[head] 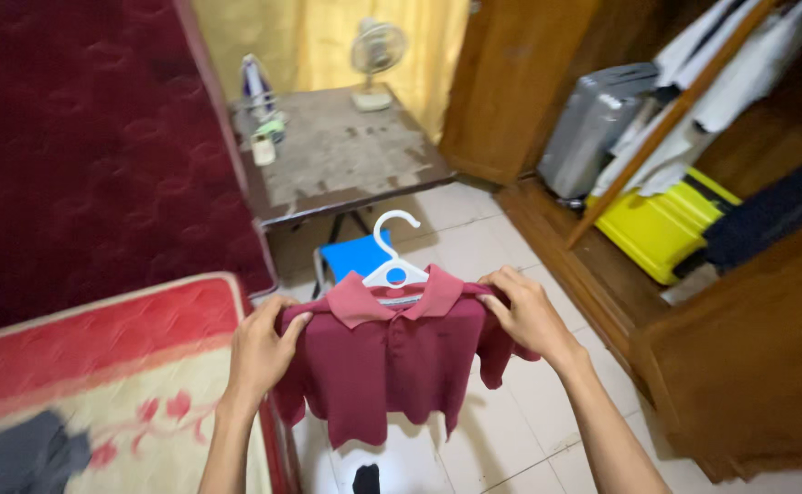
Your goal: The person smooths a maroon polo shirt flat on a bed and fastens its buttons. They then insert a white plastic hanger into the shirt, lift it, and hang it on the rail of a wooden wardrobe among other clothes.
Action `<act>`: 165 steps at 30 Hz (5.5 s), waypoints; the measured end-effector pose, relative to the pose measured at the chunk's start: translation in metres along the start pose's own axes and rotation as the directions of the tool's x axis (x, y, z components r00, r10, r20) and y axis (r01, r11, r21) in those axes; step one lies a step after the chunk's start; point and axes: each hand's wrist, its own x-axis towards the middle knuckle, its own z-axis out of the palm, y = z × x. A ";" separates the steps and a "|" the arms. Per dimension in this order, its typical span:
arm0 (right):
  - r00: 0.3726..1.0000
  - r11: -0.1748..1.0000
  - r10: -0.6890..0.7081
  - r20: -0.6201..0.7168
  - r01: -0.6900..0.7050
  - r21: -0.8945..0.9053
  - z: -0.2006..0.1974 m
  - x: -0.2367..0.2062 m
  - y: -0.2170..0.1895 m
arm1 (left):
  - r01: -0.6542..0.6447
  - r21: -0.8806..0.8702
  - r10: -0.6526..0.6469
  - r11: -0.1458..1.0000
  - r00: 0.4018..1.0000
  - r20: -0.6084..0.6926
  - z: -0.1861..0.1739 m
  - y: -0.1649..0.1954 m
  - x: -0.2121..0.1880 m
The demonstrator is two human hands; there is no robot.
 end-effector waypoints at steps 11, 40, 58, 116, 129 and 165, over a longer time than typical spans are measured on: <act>0.948 0.955 0.276 -0.156 -0.289 -0.064 -0.032 0.024 0.053 | -0.047 -0.089 0.078 0.995 0.920 0.384 0.082 0.004 0.119; 0.748 0.819 0.495 -0.442 -0.572 -0.051 -0.135 0.054 0.307 | 0.246 -0.515 0.321 0.821 0.547 0.773 0.393 0.140 0.235; 0.694 0.776 0.629 -0.350 -0.588 0.228 -0.110 0.124 0.372 | 0.242 -0.583 0.428 0.775 0.476 0.768 0.565 0.174 0.304; 0.108 0.292 0.846 -0.523 -0.913 0.284 -0.309 0.063 0.593 | -0.424 -0.748 0.845 0.511 0.407 0.347 0.952 0.394 0.431; -0.196 -0.020 0.676 -0.711 -0.969 0.248 -0.341 0.165 0.667 | -0.165 -0.879 0.894 0.447 0.097 0.437 1.025 0.424 0.461; 0.299 0.554 0.816 -0.494 -0.162 0.817 -0.479 0.145 0.815 | 0.301 -0.901 0.930 0.311 0.101 0.355 1.091 0.610 0.455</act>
